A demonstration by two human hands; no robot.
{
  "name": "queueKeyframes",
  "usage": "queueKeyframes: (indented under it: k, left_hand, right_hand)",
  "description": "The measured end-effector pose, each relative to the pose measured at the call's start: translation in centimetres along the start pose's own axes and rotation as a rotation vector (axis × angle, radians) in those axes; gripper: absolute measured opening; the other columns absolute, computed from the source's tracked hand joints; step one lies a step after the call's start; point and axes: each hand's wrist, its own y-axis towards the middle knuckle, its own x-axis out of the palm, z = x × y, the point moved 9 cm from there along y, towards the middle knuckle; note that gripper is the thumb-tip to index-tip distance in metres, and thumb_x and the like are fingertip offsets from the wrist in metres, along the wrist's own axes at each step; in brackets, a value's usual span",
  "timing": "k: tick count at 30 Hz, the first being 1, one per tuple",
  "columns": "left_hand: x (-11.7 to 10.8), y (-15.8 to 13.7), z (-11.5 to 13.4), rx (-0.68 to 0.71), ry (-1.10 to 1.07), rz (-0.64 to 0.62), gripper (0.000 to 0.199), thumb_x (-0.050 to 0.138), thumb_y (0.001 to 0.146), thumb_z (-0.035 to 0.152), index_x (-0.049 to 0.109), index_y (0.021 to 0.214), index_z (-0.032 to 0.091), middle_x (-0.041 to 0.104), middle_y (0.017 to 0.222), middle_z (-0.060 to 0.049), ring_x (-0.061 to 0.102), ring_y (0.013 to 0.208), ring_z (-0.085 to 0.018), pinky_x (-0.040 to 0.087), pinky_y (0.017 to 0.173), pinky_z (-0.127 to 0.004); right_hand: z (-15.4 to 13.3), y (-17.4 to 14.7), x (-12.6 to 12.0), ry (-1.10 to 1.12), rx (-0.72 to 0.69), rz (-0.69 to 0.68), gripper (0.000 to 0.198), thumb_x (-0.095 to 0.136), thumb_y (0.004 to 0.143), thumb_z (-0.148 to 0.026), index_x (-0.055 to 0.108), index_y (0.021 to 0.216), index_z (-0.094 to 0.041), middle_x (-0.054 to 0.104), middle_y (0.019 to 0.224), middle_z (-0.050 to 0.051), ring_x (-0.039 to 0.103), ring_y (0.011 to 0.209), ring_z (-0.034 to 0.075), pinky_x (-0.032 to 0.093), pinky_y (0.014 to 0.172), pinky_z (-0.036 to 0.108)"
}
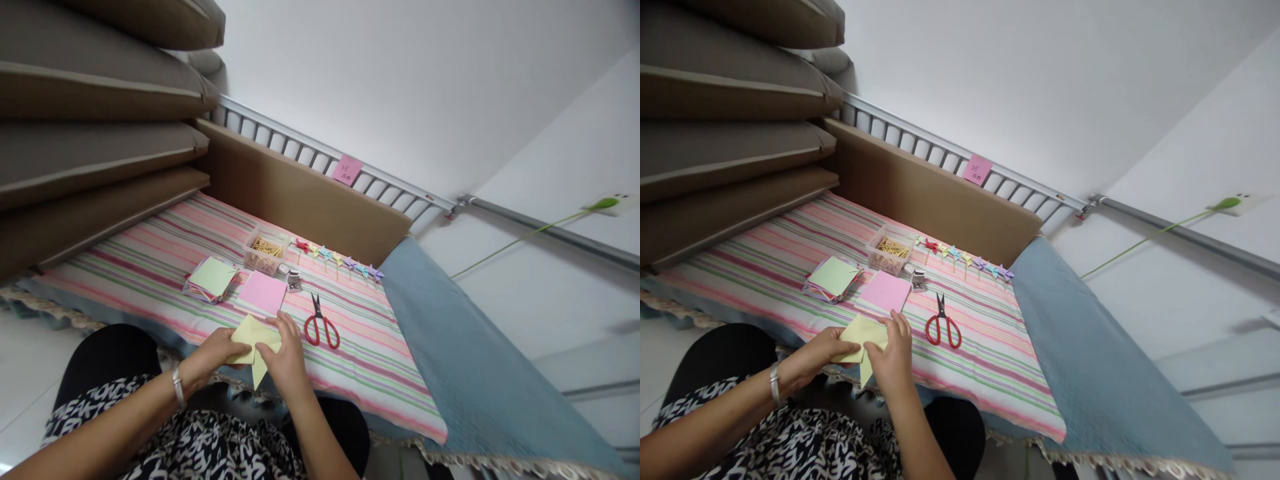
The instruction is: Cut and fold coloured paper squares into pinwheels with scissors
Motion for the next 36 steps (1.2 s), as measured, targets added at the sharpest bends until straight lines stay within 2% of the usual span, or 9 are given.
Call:
queueKeyframes:
  k: [2,4,7,13,19,24,28,32,36]
  left_hand:
    - [0.1,0.1,-0.2,-0.01,0.055,-0.022,0.019,0.065,0.058,0.024,0.068,0.071,0.01,0.067,0.061,-0.004,0.057,0.054,-0.017,0.042,0.054,-0.025]
    - [0.2,0.2,-0.3,-0.014,0.13,-0.043,0.018,0.063,0.058,0.023,0.067,0.07,0.011,0.066,0.059,-0.002,0.055,0.053,-0.016,0.04,0.053,-0.024]
    - [0.1,0.5,-0.9,-0.023,0.229,-0.066,0.018,0.06,0.055,0.019,0.067,0.068,0.01,0.063,0.055,0.0,0.052,0.05,-0.014,0.036,0.05,-0.023]
    - [-0.3,1.1,-2.4,-0.062,0.257,-0.077,0.021,0.058,0.051,0.016,0.067,0.068,0.008,0.061,0.051,0.001,0.051,0.047,-0.014,0.035,0.049,-0.023]
    - [-0.3,0.5,-1.0,-0.06,0.168,-0.12,0.026,0.065,0.057,0.025,0.066,0.077,0.01,0.066,0.063,-0.002,0.057,0.056,-0.016,0.04,0.055,-0.025]
    - [-0.1,-0.7,1.5,0.033,-0.26,-0.204,0.027,0.063,0.071,0.033,0.062,0.094,0.017,0.067,0.09,-0.007,0.06,0.082,-0.02,0.044,0.075,-0.031]
    - [1.6,-1.2,1.0,0.025,-0.349,-0.275,0.028,0.065,0.071,0.025,0.064,0.097,0.015,0.069,0.088,-0.008,0.061,0.082,-0.02,0.043,0.08,-0.032]
    - [2.1,-0.7,0.0,0.024,-0.392,-0.199,0.028,0.065,0.071,0.023,0.066,0.096,0.011,0.07,0.085,-0.01,0.062,0.076,-0.02,0.044,0.078,-0.031]
    - [1.8,-0.2,-0.4,0.034,-0.41,-0.147,0.03,0.065,0.071,0.025,0.066,0.097,0.01,0.071,0.082,-0.011,0.062,0.069,-0.018,0.045,0.072,-0.029]
  right_hand:
    - [0.3,0.6,0.5,0.067,0.044,-0.103,0.048,0.067,0.059,-0.014,0.059,0.105,-0.024,0.06,0.108,0.006,0.05,0.106,0.026,0.036,0.094,0.04]
    - [1.4,0.7,2.0,0.195,0.171,-0.278,0.048,0.065,0.06,-0.015,0.058,0.107,-0.025,0.064,0.093,0.003,0.059,0.087,0.023,0.046,0.077,0.035]
    - [2.6,0.0,4.5,0.406,0.352,-0.522,0.051,0.064,0.058,-0.014,0.055,0.108,-0.021,0.064,0.081,0.001,0.06,0.069,0.019,0.046,0.058,0.026]
    - [2.8,-0.6,6.0,0.54,0.385,-0.635,0.052,0.062,0.054,-0.008,0.057,0.104,-0.02,0.064,0.078,-0.001,0.058,0.066,0.016,0.043,0.055,0.022]
    - [3.1,-0.6,5.6,0.599,0.385,-0.577,0.048,0.062,0.053,-0.005,0.06,0.099,-0.02,0.064,0.08,-0.003,0.057,0.066,0.014,0.043,0.054,0.02]
    - [4.4,0.0,4.8,0.74,0.422,-0.359,0.042,0.063,0.057,-0.012,0.056,0.098,-0.018,0.066,0.081,0.0,0.06,0.067,0.016,0.046,0.057,0.024]
    - [4.6,-0.1,4.5,0.806,0.429,-0.185,0.039,0.062,0.062,-0.018,0.053,0.1,-0.017,0.067,0.087,0.003,0.062,0.072,0.017,0.048,0.061,0.026]
    - [3.8,-0.4,4.2,0.897,0.421,-0.061,0.036,0.064,0.062,-0.019,0.055,0.097,-0.017,0.068,0.086,0.002,0.063,0.073,0.018,0.049,0.065,0.028]
    - [3.5,-0.4,4.3,0.959,0.43,-0.038,0.038,0.065,0.061,-0.016,0.056,0.098,-0.016,0.069,0.088,0.003,0.063,0.074,0.018,0.049,0.069,0.029]
